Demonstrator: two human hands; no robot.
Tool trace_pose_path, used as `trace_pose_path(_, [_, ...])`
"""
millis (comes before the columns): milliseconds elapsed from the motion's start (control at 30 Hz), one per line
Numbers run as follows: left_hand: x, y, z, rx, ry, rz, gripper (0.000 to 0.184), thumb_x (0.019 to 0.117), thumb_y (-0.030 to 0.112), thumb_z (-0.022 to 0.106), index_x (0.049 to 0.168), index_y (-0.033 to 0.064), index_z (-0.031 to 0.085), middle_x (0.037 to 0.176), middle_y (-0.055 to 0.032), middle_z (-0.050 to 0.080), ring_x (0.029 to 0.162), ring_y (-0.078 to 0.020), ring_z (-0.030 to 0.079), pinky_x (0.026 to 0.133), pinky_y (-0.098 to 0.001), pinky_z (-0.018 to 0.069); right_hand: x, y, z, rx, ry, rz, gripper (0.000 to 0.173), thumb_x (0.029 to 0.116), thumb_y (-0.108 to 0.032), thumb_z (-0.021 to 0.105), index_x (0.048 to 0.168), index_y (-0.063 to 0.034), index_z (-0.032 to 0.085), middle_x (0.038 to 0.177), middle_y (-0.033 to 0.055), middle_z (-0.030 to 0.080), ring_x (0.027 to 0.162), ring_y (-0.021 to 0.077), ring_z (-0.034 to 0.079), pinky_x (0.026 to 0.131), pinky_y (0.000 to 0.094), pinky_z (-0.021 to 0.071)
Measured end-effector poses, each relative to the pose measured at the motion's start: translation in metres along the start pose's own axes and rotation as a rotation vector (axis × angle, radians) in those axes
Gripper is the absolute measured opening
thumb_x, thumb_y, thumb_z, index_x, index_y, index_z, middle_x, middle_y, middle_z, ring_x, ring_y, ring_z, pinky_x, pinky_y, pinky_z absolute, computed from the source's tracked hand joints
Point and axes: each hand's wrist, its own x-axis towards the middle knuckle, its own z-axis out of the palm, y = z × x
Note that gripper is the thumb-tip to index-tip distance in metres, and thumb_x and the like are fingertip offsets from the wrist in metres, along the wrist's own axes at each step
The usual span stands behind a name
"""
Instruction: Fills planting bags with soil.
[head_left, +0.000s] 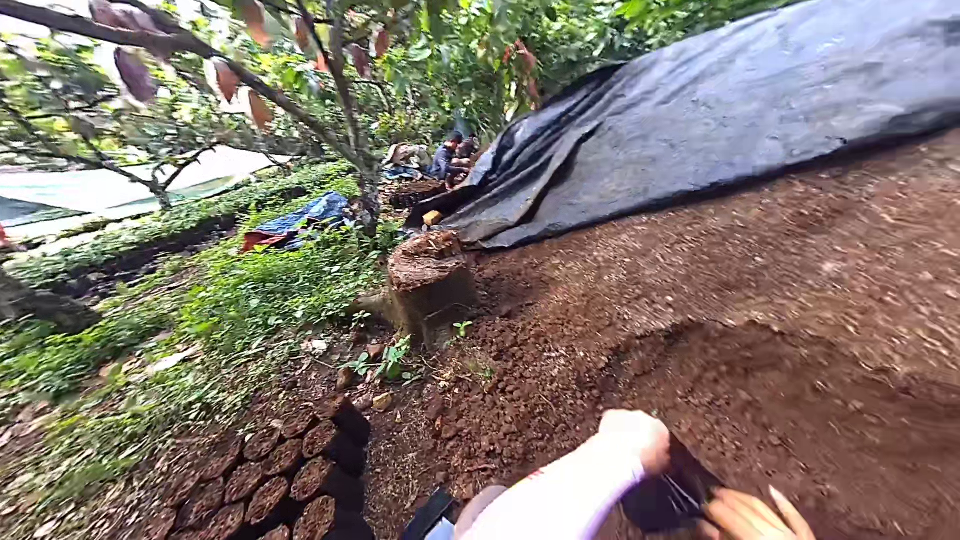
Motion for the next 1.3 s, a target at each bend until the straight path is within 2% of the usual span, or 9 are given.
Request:
trace_pose_path(100, [0.012, -0.002, -0.017, 0.003, -0.026, 0.000, 0.035, 0.0983, 0.019, 0.064, 0.130, 0.0053, 0.065, 0.129, -0.0225, 0.066, 0.119, -0.0436, 0.064, 0.092, -0.0680, 0.0518, 0.015, 0.008, -0.003, -0.068, 0.236, -0.004, 0.020, 0.0958, -0.012, 0.067, 0.111, -0.0029, 0.076, 0.123, 0.0202, 0.071, 0.133, 0.0431, 0.057, 0.115, 0.0773, 0.0225])
trace_pose_path(200, [0.048, -0.019, -0.020, -0.034, 0.013, 0.034, 0.041, 0.0992, 0.019, 0.061, 0.140, 0.0102, 0.061, 0.136, -0.0212, 0.064, 0.125, -0.0423, 0.061, 0.098, -0.0685, 0.0491, 0.032, 0.026, -0.021, -0.001, 0.292, 0.133, 0.044, 0.0987, -0.024, 0.065, 0.142, -0.0198, 0.063, 0.156, 0.0226, 0.045, 0.144, 0.0460, 0.042, 0.117, 0.0681, 0.0297])
trace_pose_path(333, [0.079, -0.061, -0.031, -0.117, 0.177, -0.011, 0.047, 0.0981, 0.015, 0.060, 0.145, 0.0151, 0.058, 0.137, -0.0189, 0.064, 0.125, -0.0416, 0.062, 0.099, -0.0706, 0.0475, 0.050, 0.071, -0.017, 0.328, 0.487, 0.436, 0.049, 0.1032, -0.021, 0.059, 0.150, -0.0093, 0.051, 0.160, 0.0201, 0.040, 0.139, 0.0376, 0.050, 0.109, 0.0539, 0.0471])
trace_pose_path(500, [0.089, -0.120, -0.014, -0.271, 0.211, -0.096, 0.043, 0.0999, 0.008, 0.057, 0.143, 0.0091, 0.058, 0.138, -0.0244, 0.061, 0.129, -0.0434, 0.059, 0.106, -0.0679, 0.0437, 0.038, 0.108, 0.104, 1.431, 0.426, 1.144, 0.048, 0.1134, -0.030, 0.036, 0.152, -0.0016, 0.042, 0.145, 0.0203, 0.055, 0.126, 0.0274, 0.060, 0.102, 0.0420, 0.0502])
trace_pose_path(667, [0.104, -0.152, 0.033, -0.315, 0.075, -0.212, 0.042, 0.0983, 0.007, 0.060, 0.141, 0.0023, 0.058, 0.138, -0.0255, 0.061, 0.131, -0.0405, 0.057, 0.110, -0.0617, 0.0420, 0.013, 0.130, 0.219, 1.942, 0.698, 1.641, 0.066, 0.1107, -0.051, 0.031, 0.158, -0.0052, 0.027, 0.158, 0.0226, 0.040, 0.137, 0.0339, 0.050, 0.107, 0.0471, 0.0451])
trace_pose_path(800, [0.130, -0.154, 0.065, -0.307, -0.073, -0.192, 0.036, 0.0974, 0.004, 0.059, 0.134, 0.0025, 0.062, 0.131, -0.0238, 0.065, 0.124, -0.0391, 0.061, 0.106, -0.0605, 0.0452, 0.039, 0.148, 0.246, 2.041, 1.000, 1.573, 0.064, 0.1097, -0.055, 0.027, 0.162, -0.0182, 0.025, 0.166, 0.0142, 0.030, 0.146, 0.0319, 0.042, 0.112, 0.0503, 0.0417])
trace_pose_path(967, [0.168, -0.150, 0.091, -0.351, -0.266, -0.132, 0.060, 0.0953, 0.001, 0.056, 0.152, 0.0213, 0.051, 0.144, -0.0129, 0.060, 0.132, -0.0318, 0.059, 0.109, -0.0583, 0.0450, 0.072, 0.172, 0.266, 2.119, 1.139, 1.601, 0.068, 0.1087, -0.056, 0.031, 0.164, -0.0202, 0.013, 0.169, 0.0151, 0.020, 0.149, 0.0355, 0.035, 0.113, 0.0550, 0.0402])
trace_pose_path(1167, [0.204, -0.137, 0.106, -0.411, -0.374, -0.098, 0.063, 0.0940, 0.004, 0.057, 0.154, 0.0212, 0.048, 0.151, -0.0079, 0.055, 0.136, -0.0266, 0.056, 0.112, -0.0546, 0.0435, 0.105, 0.193, 0.265, 2.204, 1.222, 1.390, 0.093, 0.0946, -0.082, 0.008, 0.160, -0.0182, 0.023, 0.162, 0.0144, 0.034, 0.146, 0.0343, 0.038, 0.109, 0.0664, 0.0385])
trace_pose_path(1300, [0.213, -0.121, 0.121, -0.403, -0.434, -0.018, 0.063, 0.0938, 0.007, 0.058, 0.154, 0.0212, 0.048, 0.165, -0.0006, 0.038, 0.145, -0.0213, 0.046, 0.116, -0.0517, 0.0406, 0.146, 0.217, 0.246, 2.086, 1.377, 1.510, 0.068, 0.1071, -0.061, 0.014, 0.158, -0.0171, 0.025, 0.157, 0.0138, 0.037, 0.141, 0.0291, 0.040, 0.109, 0.0598, 0.0392])
